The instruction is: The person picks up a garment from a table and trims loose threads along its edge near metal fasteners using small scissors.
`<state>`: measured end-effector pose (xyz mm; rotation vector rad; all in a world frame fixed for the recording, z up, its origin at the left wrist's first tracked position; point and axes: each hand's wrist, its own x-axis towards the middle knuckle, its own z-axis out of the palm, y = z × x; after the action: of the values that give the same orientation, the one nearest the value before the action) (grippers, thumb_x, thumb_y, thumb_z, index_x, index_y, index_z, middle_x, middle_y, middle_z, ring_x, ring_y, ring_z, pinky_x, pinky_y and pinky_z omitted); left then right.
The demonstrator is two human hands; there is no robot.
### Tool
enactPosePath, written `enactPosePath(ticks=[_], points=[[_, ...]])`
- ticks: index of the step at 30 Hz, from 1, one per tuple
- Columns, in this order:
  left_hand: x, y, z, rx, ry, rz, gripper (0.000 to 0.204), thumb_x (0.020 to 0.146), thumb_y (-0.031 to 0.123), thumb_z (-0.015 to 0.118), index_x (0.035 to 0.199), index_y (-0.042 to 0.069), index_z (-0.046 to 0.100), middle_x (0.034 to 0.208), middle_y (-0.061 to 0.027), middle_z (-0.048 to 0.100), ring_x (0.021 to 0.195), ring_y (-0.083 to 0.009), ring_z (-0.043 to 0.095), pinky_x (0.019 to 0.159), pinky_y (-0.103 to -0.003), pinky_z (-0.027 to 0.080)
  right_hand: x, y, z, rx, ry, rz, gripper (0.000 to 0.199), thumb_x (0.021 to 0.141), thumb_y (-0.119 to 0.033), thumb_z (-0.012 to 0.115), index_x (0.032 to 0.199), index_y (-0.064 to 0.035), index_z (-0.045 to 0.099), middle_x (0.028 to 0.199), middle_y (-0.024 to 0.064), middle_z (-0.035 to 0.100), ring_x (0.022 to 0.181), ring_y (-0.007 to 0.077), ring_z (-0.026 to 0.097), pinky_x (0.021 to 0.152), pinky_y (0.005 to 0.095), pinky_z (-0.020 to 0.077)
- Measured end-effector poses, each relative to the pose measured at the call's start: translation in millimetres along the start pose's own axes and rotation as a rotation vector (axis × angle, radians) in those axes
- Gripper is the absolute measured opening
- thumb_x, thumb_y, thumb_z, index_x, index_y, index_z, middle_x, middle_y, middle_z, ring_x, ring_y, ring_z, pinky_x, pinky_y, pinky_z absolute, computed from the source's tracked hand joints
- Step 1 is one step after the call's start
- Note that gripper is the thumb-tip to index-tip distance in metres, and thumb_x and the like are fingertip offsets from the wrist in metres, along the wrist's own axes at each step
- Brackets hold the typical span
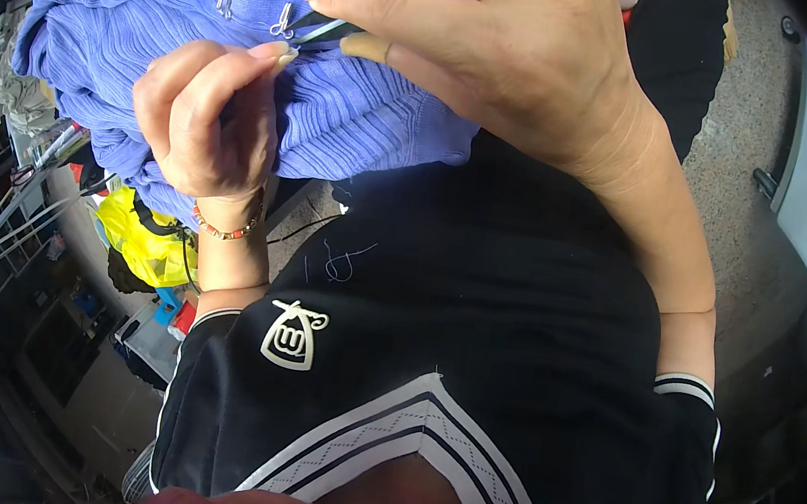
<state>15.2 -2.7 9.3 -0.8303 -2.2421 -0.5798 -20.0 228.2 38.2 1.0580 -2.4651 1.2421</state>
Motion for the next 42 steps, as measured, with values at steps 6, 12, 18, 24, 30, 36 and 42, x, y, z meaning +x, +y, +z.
enactPosePath(ticks=[6,12,18,24,30,36,42], points=[[-1.5,1.7,-0.1,0.009,0.008,0.037,0.035,0.061,0.01,0.082,0.094,0.02,0.076,0.085,0.0045,0.056,0.072,-0.012,0.055,0.067,-0.029,0.041,0.7,2.0,4.6,0.028,0.008,-0.012,0.031,0.07,-0.008,0.083,0.099,-0.0056,0.074,0.079,0.0054,0.06,0.067,0.0178,0.061,0.056,0.0271,0.0479],[-1.7,3.4,2.2,0.0,0.01,0.047,0.033,0.063,0.012,0.082,0.094,0.021,0.076,0.085,0.005,0.055,0.073,-0.011,0.056,0.069,-0.029,0.04,-1.1,7.3,8.4,0.222,0.007,0.047,0.031,0.071,-0.005,0.083,0.1,-0.0028,0.074,0.08,0.0065,0.06,0.067,0.0172,0.06,0.056,0.0258,0.0477],[-0.7,3.8,0.1,-0.001,-0.021,0.056,0.033,0.063,0.012,0.082,0.094,0.02,0.076,0.086,0.0049,0.056,0.074,-0.0112,0.057,0.069,-0.029,0.041,-1.2,8.2,11.6,0.231,0.01,0.041,0.029,0.071,-0.004,0.084,0.098,-0.0019,0.074,0.08,0.0066,0.06,0.066,0.0163,0.059,0.055,0.0255,0.047],[-5.5,7.4,-3.4,-0.255,0.045,-0.199,0.031,0.068,0.007,0.085,0.096,0.017,0.075,0.092,0.0001,0.058,0.077,-0.0161,0.06,0.074,-0.03,0.05,-3.0,9.1,9.0,0.222,0.006,0.032,0.029,0.071,-0.004,0.084,0.098,-0.0014,0.075,0.079,0.0066,0.06,0.065,0.0161,0.059,0.054,0.0252,0.0462],[11.7,-20.0,-22.1,-0.119,-0.247,-0.226,0.037,0.079,-0.007,0.077,0.114,0.005,0.073,0.11,-0.0076,0.057,0.074,-0.0083,0.056,0.069,-0.022,0.047,-2.8,9.6,1.3,0.232,-0.052,0.109,0.037,0.071,-0.006,0.085,0.107,-0.0007,0.074,0.082,0.0076,0.06,0.068,0.017,0.058,0.057,0.0259,0.0445],[15.0,-23.8,-16.4,-0.121,-0.212,-0.102,0.04,0.066,-0.005,0.085,0.103,0.01,0.079,0.103,-0.0038,0.057,0.071,-0.0085,0.058,0.063,-0.021,0.049,-1.3,13.0,5.5,0.196,-0.052,0.093,0.038,0.074,-0.007,0.084,0.11,-0.0004,0.073,0.084,0.007,0.059,0.068,0.0165,0.056,0.058,0.0262,0.0436],[9.4,-30.9,-16.5,0.011,-0.12,0.147,0.036,0.063,0.009,0.08,0.099,0.013,0.079,0.091,0.0004,0.063,0.067,-0.0122,0.055,0.059,-0.026,0.045,-4.0,17.8,11.3,0.246,-0.01,0.014,0.04,0.076,-0.006,0.083,0.114,-0.0008,0.071,0.085,0.0064,0.059,0.068,0.0143,0.054,0.058,0.0251,0.0418]])
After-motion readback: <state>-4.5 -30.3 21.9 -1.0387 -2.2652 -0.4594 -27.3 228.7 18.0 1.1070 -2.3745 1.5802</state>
